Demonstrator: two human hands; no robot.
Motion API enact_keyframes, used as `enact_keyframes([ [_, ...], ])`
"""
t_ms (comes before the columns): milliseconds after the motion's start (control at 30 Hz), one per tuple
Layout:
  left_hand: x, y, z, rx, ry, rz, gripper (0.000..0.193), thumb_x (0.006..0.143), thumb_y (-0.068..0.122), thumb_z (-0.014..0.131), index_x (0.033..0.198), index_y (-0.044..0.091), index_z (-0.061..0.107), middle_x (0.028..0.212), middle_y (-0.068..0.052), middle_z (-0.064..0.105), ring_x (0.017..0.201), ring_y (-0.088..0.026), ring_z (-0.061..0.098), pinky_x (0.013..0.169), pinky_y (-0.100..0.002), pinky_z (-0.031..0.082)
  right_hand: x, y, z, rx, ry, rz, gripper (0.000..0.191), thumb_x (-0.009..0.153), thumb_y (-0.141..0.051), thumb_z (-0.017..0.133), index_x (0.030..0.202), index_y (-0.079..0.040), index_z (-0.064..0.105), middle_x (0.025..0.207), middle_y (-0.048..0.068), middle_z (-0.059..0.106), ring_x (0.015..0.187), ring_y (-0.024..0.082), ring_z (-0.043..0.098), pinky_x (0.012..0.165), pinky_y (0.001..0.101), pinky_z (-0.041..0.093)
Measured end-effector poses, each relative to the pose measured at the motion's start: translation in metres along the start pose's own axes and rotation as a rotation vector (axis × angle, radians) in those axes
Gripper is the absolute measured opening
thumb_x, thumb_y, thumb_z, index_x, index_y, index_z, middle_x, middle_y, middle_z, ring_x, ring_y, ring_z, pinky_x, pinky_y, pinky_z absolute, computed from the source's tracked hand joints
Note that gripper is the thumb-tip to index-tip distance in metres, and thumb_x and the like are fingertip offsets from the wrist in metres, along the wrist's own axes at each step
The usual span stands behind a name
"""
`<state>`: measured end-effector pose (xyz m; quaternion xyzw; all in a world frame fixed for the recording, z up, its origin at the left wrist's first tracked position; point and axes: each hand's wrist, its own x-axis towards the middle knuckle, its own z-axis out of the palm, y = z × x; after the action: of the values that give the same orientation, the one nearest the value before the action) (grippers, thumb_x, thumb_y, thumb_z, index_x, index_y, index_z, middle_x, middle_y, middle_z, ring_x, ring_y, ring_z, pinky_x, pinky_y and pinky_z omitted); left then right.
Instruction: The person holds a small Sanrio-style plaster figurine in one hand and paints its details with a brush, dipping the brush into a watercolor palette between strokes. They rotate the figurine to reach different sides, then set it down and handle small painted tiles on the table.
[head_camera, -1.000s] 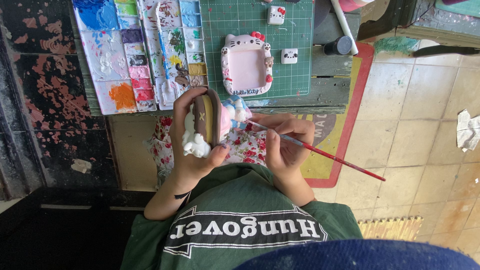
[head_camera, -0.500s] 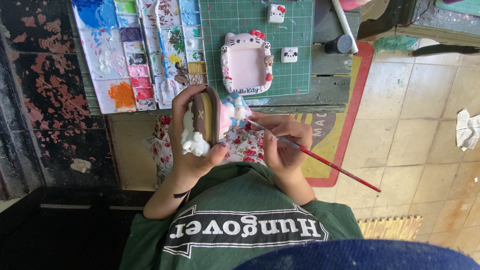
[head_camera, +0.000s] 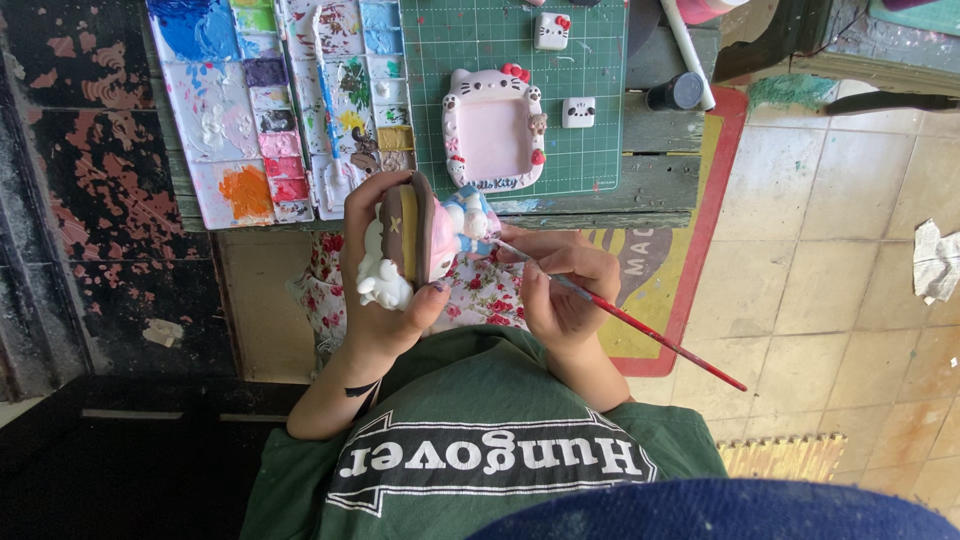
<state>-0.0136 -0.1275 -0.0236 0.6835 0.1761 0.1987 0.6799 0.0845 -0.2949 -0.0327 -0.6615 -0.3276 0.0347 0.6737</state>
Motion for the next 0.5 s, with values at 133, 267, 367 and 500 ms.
enact_keyframes([
  [133,-0.0001,0.0010,0.0007,-0.003,0.016,-0.010,0.084,0.093,0.055,0.072,0.151,0.004,0.038,0.132,-0.008,0.053,0.116,-0.017,0.056,0.104,-0.032,0.046,0.0013,0.0003,0.0009,0.080,0.031,0.020,0.019,0.104,0.005,0.052,0.113,-0.002,0.036,0.103,0.024,0.066,0.097,0.027,0.073,0.097,0.0465,0.065],
  [267,0.0007,0.0006,0.0016,0.001,0.026,-0.012,0.085,0.093,0.056,0.072,0.150,0.004,0.037,0.131,-0.008,0.055,0.115,-0.016,0.057,0.103,-0.031,0.047,0.0038,0.0023,0.0025,0.060,0.014,-0.037,0.020,0.103,0.003,0.055,0.111,-0.003,0.038,0.100,0.025,0.067,0.096,0.029,0.072,0.099,0.0487,0.064],
  [367,0.0007,0.0013,0.0019,0.005,0.033,-0.012,0.085,0.093,0.057,0.072,0.150,0.004,0.037,0.130,-0.007,0.055,0.114,-0.016,0.057,0.101,-0.031,0.048,0.0047,0.0021,0.0019,-0.037,-0.016,-0.052,0.021,0.100,0.004,0.058,0.109,-0.002,0.040,0.098,0.027,0.069,0.097,0.036,0.073,0.094,0.0470,0.062],
  [500,0.0005,0.0008,0.0025,-0.003,0.032,-0.010,0.086,0.094,0.058,0.072,0.150,0.004,0.036,0.129,-0.007,0.054,0.114,-0.015,0.057,0.105,-0.032,0.050,0.0050,0.0017,0.0010,-0.144,-0.013,-0.044,0.021,0.101,0.006,0.058,0.109,-0.002,0.040,0.098,0.027,0.070,0.096,0.036,0.074,0.089,0.0438,0.062],
])
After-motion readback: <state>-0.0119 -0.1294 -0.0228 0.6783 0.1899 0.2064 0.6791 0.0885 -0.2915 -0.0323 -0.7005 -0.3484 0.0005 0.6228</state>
